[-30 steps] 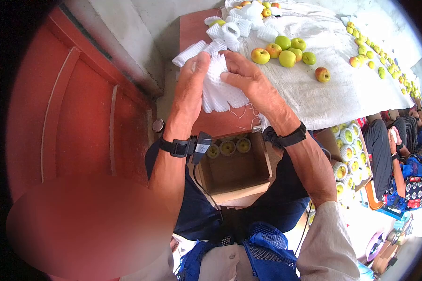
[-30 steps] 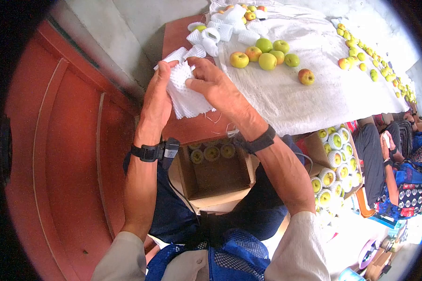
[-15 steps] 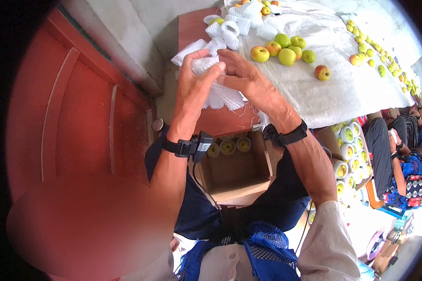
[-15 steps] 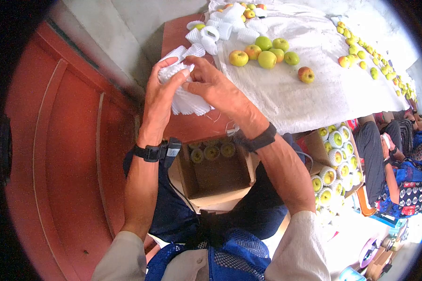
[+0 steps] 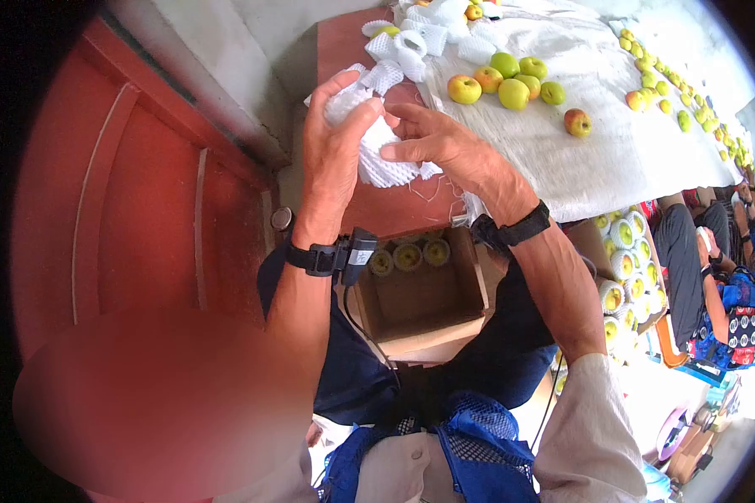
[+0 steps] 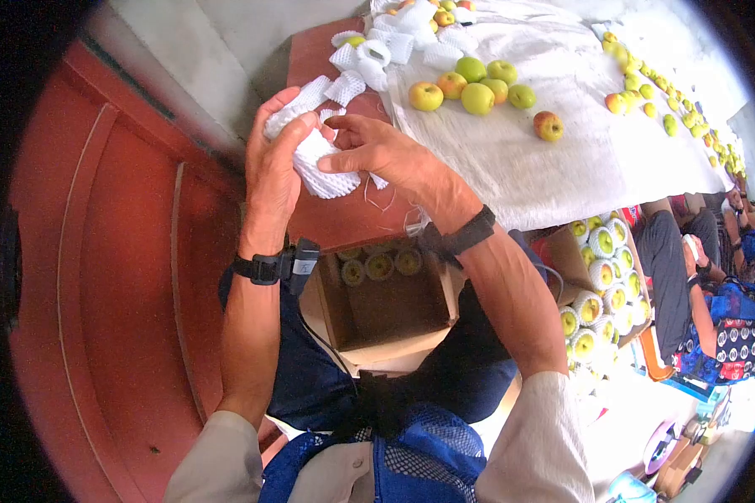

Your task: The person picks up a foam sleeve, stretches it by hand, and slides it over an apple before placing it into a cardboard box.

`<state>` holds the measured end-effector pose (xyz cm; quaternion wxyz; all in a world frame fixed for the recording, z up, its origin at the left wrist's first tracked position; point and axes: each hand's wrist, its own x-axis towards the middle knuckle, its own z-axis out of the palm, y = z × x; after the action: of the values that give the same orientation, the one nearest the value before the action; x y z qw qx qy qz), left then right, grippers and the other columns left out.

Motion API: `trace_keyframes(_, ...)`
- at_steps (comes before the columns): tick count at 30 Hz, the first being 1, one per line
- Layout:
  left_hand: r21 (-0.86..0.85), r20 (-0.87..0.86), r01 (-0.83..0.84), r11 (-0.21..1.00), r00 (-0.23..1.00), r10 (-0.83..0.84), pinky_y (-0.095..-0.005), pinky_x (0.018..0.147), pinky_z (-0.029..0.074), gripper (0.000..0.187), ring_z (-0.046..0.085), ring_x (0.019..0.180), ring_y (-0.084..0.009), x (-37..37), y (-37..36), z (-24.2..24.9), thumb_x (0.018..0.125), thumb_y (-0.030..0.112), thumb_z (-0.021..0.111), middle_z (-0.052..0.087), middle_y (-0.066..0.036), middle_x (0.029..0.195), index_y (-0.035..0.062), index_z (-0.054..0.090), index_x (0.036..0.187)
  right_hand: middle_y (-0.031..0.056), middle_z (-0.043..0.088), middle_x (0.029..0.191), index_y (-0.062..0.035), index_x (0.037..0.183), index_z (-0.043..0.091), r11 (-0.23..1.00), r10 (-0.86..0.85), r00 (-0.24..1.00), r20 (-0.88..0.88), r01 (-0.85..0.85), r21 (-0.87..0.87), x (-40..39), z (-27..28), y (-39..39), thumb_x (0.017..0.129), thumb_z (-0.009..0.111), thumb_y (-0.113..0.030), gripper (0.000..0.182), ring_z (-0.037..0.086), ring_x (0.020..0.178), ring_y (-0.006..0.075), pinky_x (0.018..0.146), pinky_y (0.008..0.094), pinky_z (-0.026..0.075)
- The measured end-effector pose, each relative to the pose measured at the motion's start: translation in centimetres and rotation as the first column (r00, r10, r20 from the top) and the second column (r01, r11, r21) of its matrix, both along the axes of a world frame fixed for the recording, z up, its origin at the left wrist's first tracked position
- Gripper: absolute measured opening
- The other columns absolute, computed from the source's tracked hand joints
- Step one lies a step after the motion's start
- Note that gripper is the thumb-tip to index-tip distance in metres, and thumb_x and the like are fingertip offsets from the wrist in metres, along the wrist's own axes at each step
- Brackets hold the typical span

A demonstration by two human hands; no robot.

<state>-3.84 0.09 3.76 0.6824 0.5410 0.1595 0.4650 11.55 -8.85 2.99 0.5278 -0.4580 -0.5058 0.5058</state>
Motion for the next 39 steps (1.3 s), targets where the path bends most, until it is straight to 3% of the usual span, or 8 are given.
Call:
trace_keyframes(8, 0.302, -0.176, -0.02, 0.953, 0.982, 0.076, -0.0296, 0.083, 0.054, 0.049, 0.065, 0.087, -0.0155, 0.1, -0.8, 0.4, 0.094, 0.01, 0.066, 0.067, -0.011, 0.101, -0.0002, 0.049, 0.139, 0.0161, 0.059, 0.137, 0.0074, 0.147, 0.043, 0.991, 0.105, 0.992, -0.074, -0.098, 0.092, -1.1, -0.2, -0.2, 0.082, 0.084, -0.031, 0.086, 0.054, 0.127, 0.0253, 0.111, 0.0346, 0.039)
trace_keyframes(13, 0.233, -0.136, 0.077, 0.969, 0.99, -0.046, -0.0298, 0.082, 0.052, 0.05, 0.064, 0.089, -0.0154, -0.1, -2.0, 1.1, 0.095, 0.013, 0.064, 0.065, -0.009, 0.1, -0.0005, 0.049, 0.14, 0.0155, 0.064, 0.128, 0.0033, 0.136, 0.056, 0.994, 0.088, 0.996, -0.024, -0.087, 0.065, -1.1, -0.2, -0.6, 0.081, 0.083, -0.028, 0.069, 0.056, 0.122, 0.0229, 0.109, 0.0334, 0.041)
trace_keyframes(15, 0.301, -0.157, 0.071, 0.951, 0.987, -0.024, -0.0303, 0.083, 0.053, 0.05, 0.063, 0.09, -0.0158, -0.1, -1.3, 0.3, 0.095, 0.013, 0.062, 0.065, -0.01, 0.1, -0.0005, 0.049, 0.142, 0.0072, 0.068, 0.115, 0.0009, 0.125, 0.064, 0.993, 0.109, 0.948, 0.298, -0.115, 0.002, -0.4, -1.3, 0.3, 0.079, 0.085, -0.024, 0.056, 0.06, 0.11, 0.0167, 0.098, 0.0321, 0.047)
trace_keyframes(19, 0.191, -0.157, 0.056, 0.98, 0.987, -0.026, -0.0343, 0.091, 0.054, 0.044, 0.064, 0.099, -0.017, -0.1, -1.8, 0.9, 0.097, 0.014, 0.061, 0.064, -0.011, 0.111, 0.0017, 0.054, 0.138, 0.0106, 0.075, 0.084, 0.0003, 0.09, 0.074, 0.997, 0.076, 0.995, 0.07, -0.077, 0.017, -1.2, -2.8, 0.9, 0.077, 0.082, -0.021, 0.026, 0.072, 0.075, 0.0179, 0.07, 0.0313, 0.057)
trace_keyframes(21, 0.085, -0.071, 0.095, 0.992, 0.993, -0.089, -0.0362, 0.09, 0.055, 0.045, 0.064, 0.097, -0.0181, 0.1, -1.2, 0.2, 0.098, 0.014, 0.058, 0.064, -0.012, 0.11, 0.001, 0.051, 0.141, 0.0118, 0.075, 0.083, 0.001, 0.084, 0.073, 0.997, 0.076, 0.997, 0.015, -0.075, -0.013, -1.5, -0.9, 0.0, 0.077, 0.081, -0.016, 0.021, 0.073, 0.076, 0.0181, 0.068, 0.0305, 0.057)
trace_keyframes(31, 0.156, -0.145, 0.103, 0.982, 0.986, -0.081, -0.0383, 0.104, 0.047, 0.051, 0.062, 0.108, -0.0212, 0.5, -2.6, 1.1, 0.1, 0.017, 0.052, 0.062, -0.015, 0.121, -0.0006, 0.044, 0.148, 0.0068, 0.066, 0.078, -0.0014, 0.094, 0.065, 0.993, 0.116, 0.992, -0.04, -0.117, -0.024, -2.1, -2.3, 0.3, 0.079, 0.078, -0.016, 0.025, 0.067, 0.063, 0.0154, 0.051, 0.0277, 0.053)
trace_keyframes(37, 0.273, -0.171, 0.156, 0.949, 0.979, -0.111, -0.0429, 0.114, 0.04, 0.058, 0.056, 0.128, -0.0301, 1.0, -2.3, 1.1, 0.102, 0.016, 0.051, 0.057, -0.023, 0.137, -0.0007, 0.034, 0.154, 0.0136, 0.072, 0.078, 0.0015, 0.092, 0.069, 0.997, -0.041, 0.978, 0.206, 0.025, 0.075, -0.6, -1.8, 0.3, 0.075, 0.073, -0.013, 0.024, 0.072, 0.07, 0.0252, 0.062, 0.0359, 0.059)
trace_keyframes(39, 0.305, -0.146, 0.148, 0.941, 0.983, -0.107, -0.0437, 0.114, 0.039, 0.058, 0.055, 0.131, -0.0313, 1.2, -2.8, 1.4, 0.103, 0.016, 0.051, 0.057, -0.024, 0.139, -0.0023, 0.032, 0.155, 0.0202, 0.074, 0.088, -0.0005, 0.098, 0.071, 0.965, -0.251, 0.764, 0.594, 0.152, 0.212, -0.2, -0.8, -0.4, 0.074, 0.074, -0.018, 0.029, 0.074, 0.08, 0.0356, 0.073, 0.0425, 0.059)
